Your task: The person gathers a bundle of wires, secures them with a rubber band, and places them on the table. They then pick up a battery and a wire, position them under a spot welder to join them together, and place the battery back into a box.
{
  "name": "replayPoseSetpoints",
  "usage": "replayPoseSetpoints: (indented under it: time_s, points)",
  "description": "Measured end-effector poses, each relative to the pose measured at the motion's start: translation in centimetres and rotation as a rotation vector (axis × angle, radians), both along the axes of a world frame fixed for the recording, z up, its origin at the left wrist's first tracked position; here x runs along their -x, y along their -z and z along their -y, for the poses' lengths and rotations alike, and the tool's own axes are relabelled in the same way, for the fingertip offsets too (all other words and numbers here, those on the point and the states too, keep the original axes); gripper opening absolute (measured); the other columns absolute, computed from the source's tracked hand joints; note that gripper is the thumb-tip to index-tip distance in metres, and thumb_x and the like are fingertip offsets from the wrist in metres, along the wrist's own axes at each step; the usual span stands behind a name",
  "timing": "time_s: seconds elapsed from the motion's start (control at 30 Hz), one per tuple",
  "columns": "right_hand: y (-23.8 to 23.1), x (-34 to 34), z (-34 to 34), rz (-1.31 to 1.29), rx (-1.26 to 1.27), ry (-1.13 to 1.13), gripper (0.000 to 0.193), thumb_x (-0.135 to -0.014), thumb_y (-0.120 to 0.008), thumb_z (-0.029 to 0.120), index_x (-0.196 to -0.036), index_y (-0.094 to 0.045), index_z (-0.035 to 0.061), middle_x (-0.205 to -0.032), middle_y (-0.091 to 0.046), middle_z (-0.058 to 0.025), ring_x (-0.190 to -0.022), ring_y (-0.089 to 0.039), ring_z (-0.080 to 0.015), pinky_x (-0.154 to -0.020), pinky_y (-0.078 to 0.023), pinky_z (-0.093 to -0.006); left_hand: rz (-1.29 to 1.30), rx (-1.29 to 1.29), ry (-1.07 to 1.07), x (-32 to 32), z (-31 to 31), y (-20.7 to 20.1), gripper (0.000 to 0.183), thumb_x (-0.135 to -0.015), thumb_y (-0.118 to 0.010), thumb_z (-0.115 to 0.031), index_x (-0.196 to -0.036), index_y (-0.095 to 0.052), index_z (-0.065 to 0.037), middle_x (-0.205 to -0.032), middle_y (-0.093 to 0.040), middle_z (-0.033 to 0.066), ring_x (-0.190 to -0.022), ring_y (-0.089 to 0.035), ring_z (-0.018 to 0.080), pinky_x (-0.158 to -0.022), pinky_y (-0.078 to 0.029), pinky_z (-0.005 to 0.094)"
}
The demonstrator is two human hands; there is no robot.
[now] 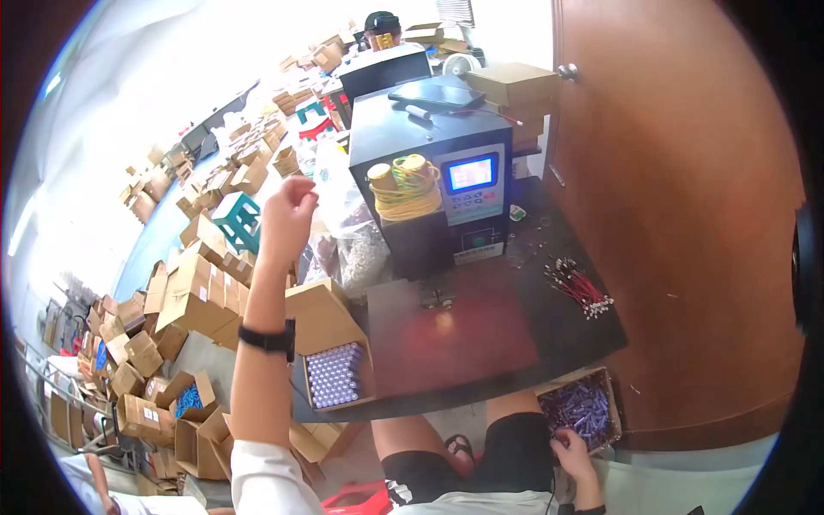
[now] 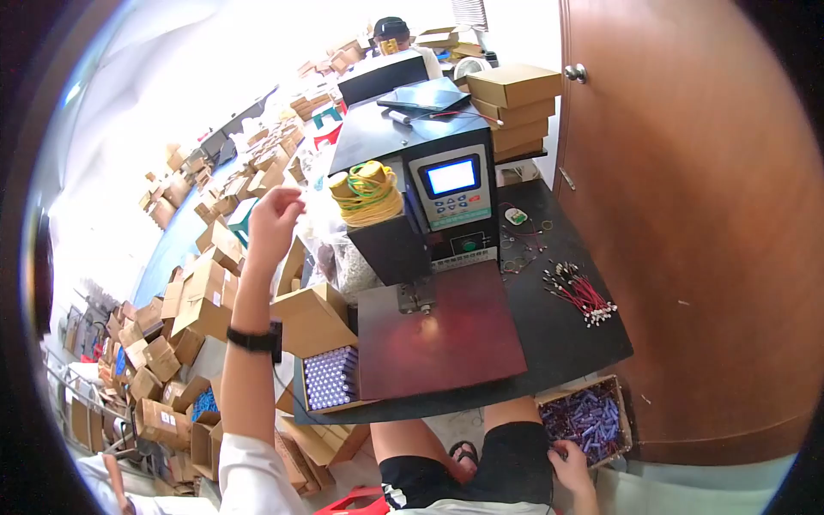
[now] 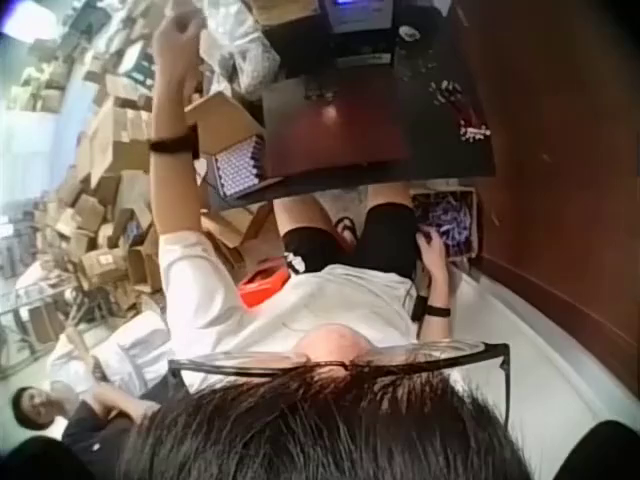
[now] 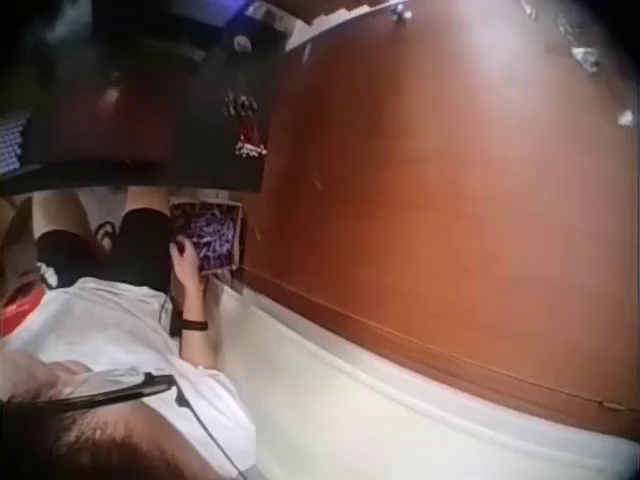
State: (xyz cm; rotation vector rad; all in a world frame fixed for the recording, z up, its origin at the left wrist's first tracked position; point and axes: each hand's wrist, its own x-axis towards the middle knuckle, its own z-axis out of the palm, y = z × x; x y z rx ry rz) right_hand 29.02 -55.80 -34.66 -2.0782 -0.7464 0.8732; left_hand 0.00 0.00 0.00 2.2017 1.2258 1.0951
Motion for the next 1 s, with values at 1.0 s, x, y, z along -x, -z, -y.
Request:
replayPoseSetpoints:
  time_s: [1.0]
  points:
    - [7.6, -2.1, -0.2, -0.083, 0.119, -0.282, 0.038, -0.101, -0.056, 0.024, -0.133, -0.060, 0.0022, -0.130, -0.062, -0.0233, -0.118, -0.058, -0.0392, -0.102, -0.043, -0.0441, -0.936, 0.056, 0.012, -5.4, -20.4, 17.7, 0.023, -0.092, -0.059, -0.025, -0.096, -0.077, -0.012, -0.102, -0.073, 0.0116, -0.096, -0.069, 0.0275, -0.081, -0.054, 0.0367]
